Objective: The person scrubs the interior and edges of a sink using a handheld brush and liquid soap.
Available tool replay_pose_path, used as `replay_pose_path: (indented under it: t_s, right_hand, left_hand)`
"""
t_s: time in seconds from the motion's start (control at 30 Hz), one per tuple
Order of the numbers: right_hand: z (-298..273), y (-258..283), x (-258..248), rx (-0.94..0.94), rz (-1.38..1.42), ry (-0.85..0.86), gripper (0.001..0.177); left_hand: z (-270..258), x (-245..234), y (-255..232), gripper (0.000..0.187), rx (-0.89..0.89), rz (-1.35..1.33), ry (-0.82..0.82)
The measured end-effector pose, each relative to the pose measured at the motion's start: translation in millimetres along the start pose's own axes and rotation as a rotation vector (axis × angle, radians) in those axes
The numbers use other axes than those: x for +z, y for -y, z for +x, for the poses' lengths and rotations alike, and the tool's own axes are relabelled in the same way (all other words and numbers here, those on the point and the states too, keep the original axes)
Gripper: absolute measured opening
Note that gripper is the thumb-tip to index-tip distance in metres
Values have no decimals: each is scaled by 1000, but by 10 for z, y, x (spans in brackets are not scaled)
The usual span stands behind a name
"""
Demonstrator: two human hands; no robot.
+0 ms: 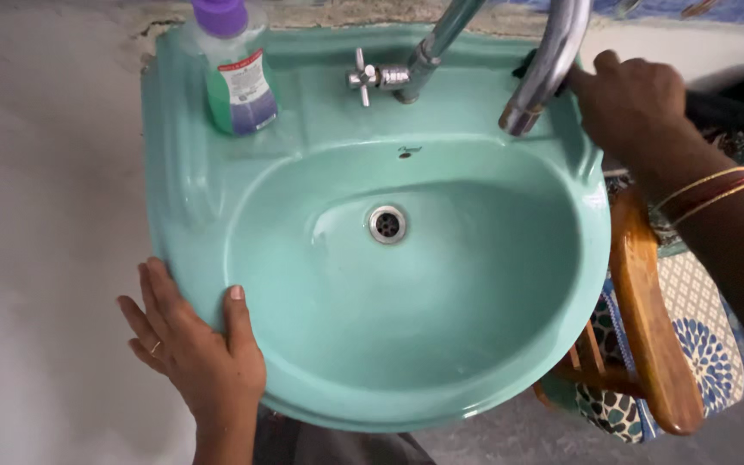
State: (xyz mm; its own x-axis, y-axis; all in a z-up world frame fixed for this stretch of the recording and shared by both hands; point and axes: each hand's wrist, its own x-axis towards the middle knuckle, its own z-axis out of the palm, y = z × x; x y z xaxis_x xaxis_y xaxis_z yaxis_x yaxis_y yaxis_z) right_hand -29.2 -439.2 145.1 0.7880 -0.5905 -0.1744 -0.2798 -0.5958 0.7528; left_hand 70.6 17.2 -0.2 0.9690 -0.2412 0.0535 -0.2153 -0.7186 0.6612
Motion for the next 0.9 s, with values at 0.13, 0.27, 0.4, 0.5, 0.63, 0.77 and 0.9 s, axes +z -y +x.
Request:
replay_pose_path:
  t_s: [0.13,0.27,0.4,0.5,0.63,0.77,0.9]
  right_hand:
    - [229,308,-99,-106,-13,-132,47]
    - [280,412,-216,-249,90,-442,63]
    - [210,-2,-25,-109,-4,-12,41]
    - [124,-224,20,-75,9,-6,42]
    - [174,-83,-228,-86,39,245,23]
    - [-47,50,-396,-199,-99,313,21]
    - [117,53,-416,-115,38,218,29]
  left_hand:
    - [8,-9,-28,86,-13,-21,-1]
    - [4,-6,-7,87,-19,-9,1]
    - [2,-17,-6,88,-20,-15,10]
    - [14,-57,-73,90,-70,-20,19]
    - [38,-88,-105,90,-109,-15,50]
    - [49,-77,-85,91,-93,-19,30]
    - [68,-60,-77,91,-115,-19,34]
